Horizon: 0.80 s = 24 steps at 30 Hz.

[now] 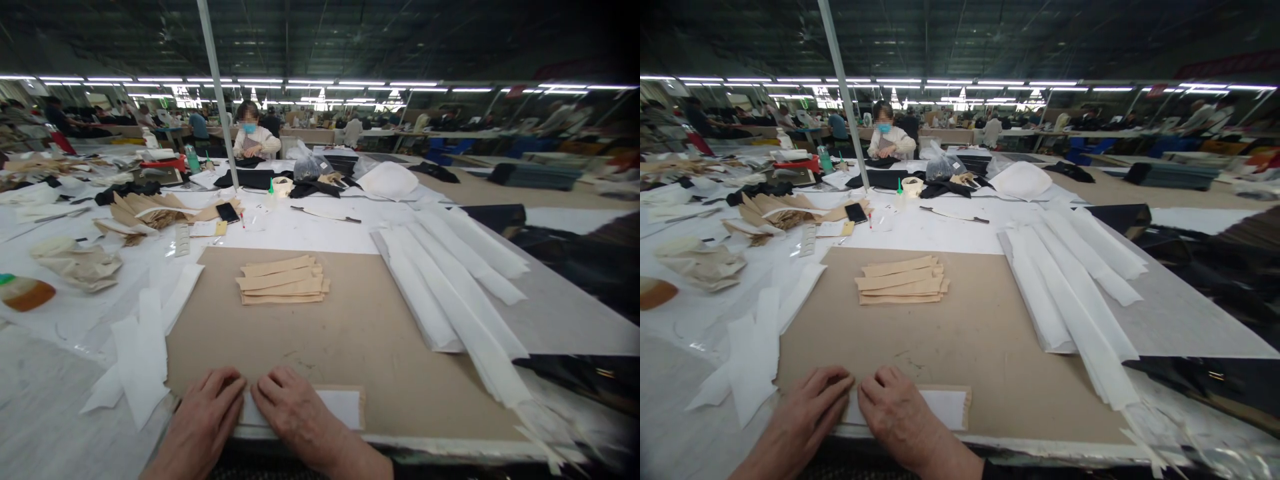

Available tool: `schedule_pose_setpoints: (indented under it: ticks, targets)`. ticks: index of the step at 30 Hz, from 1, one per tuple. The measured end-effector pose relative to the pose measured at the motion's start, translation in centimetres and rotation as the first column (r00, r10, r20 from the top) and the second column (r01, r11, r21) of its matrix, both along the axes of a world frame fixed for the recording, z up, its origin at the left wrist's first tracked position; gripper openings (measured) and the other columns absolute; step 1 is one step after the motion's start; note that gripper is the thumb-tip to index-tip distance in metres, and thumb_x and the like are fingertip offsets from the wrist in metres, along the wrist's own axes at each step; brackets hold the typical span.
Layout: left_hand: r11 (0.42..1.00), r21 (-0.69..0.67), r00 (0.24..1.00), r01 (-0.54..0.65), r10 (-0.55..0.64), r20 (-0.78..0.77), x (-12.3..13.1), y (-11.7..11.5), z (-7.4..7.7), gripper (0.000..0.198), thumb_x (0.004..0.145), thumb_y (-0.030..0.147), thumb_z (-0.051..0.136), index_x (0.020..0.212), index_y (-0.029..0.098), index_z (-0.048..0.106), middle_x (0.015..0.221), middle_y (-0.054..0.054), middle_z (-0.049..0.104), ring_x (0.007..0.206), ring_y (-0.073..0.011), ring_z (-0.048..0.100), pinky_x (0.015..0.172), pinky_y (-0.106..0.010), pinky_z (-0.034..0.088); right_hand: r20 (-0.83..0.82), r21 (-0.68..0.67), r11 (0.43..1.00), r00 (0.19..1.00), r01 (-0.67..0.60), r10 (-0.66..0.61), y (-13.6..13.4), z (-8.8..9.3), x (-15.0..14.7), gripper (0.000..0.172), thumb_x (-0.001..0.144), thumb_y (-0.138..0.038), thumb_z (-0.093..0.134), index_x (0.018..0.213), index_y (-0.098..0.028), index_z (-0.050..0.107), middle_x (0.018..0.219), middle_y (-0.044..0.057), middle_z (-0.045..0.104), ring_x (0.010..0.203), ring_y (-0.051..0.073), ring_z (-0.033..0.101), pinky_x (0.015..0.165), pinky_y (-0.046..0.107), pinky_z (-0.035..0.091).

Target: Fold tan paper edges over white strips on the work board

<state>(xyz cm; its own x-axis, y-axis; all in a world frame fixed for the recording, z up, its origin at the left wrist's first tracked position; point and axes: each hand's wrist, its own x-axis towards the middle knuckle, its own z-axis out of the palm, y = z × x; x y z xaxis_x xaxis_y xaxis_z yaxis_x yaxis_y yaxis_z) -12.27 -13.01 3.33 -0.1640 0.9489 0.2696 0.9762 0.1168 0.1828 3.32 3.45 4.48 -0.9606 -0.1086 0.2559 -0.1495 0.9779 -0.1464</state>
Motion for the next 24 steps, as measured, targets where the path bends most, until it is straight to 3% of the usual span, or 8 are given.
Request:
schedule_pose_setpoints:
  ticks: [4,8,15,19,24]
  targets:
    - [0.998,0.041,0.994,0.051,-0.047,-0.097,1.4,0.8,-1.4,0.021,0.099,0.017,0.047,0.115,0.02,0.06,0.111,-0.008,0.062,0.098,-0.0217,0.059,0.088,-0.039,0.053,-0.008,-0.023,1.0,1.0,0.008,-0.009,0.8,0.0,0.2,0.016,0.102,-0.021,0.055,0.115,-0.013,0.059,0.102,0.007,0.062,0.09,0.022,0.051,0.08,0.035,0.044]
    - [0.996,-0.017,0.981,0.093,-0.094,-0.17,1.4,1.2,-1.4,0.015,0.095,0.015,0.053,0.105,0.021,0.062,0.103,-0.005,0.064,0.09,-0.0226,0.059,0.082,-0.041,0.054,0.013,-0.047,0.996,0.997,-0.076,0.076,3.1,0.0,1.3,0.017,0.105,-0.024,0.048,0.115,-0.015,0.06,0.1,0.005,0.061,0.089,0.02,0.051,0.08,0.03,0.044]
    - [0.995,-0.053,0.996,0.085,-0.086,-0.002,2.1,2.4,-1.7,0.056,0.081,-0.002,0.054,0.13,0.026,0.053,0.125,-0.005,0.06,0.111,-0.0195,0.057,0.093,-0.027,0.053,0.036,-0.063,0.997,0.998,-0.043,0.046,6.2,0.3,5.1,0.016,0.105,-0.021,0.049,0.114,-0.017,0.062,0.1,0.004,0.061,0.089,0.018,0.051,0.081,0.028,0.044]
    - [0.987,-0.092,0.989,0.133,-0.138,-0.049,2.6,2.2,-2.2,0.058,0.082,0.0,0.051,0.132,0.029,0.053,0.123,-0.004,0.062,0.112,-0.0219,0.057,0.091,-0.029,0.055,0.047,-0.075,0.997,0.999,-0.012,0.015,6.9,0.7,7.1,0.018,0.105,-0.02,0.047,0.113,-0.018,0.062,0.1,0.004,0.062,0.089,0.017,0.052,0.08,0.027,0.044]
    - [0.988,-0.063,0.974,0.141,-0.15,-0.168,2.8,1.9,-2.3,0.047,0.082,0.001,0.05,0.12,0.026,0.059,0.123,-0.004,0.065,0.117,-0.0245,0.057,0.097,-0.032,0.054,0.063,-0.041,0.999,0.997,0.036,-0.033,7.2,1.0,8.9,0.019,0.105,-0.023,0.048,0.119,-0.018,0.06,0.101,0.004,0.063,0.09,0.018,0.051,0.079,0.031,0.043]
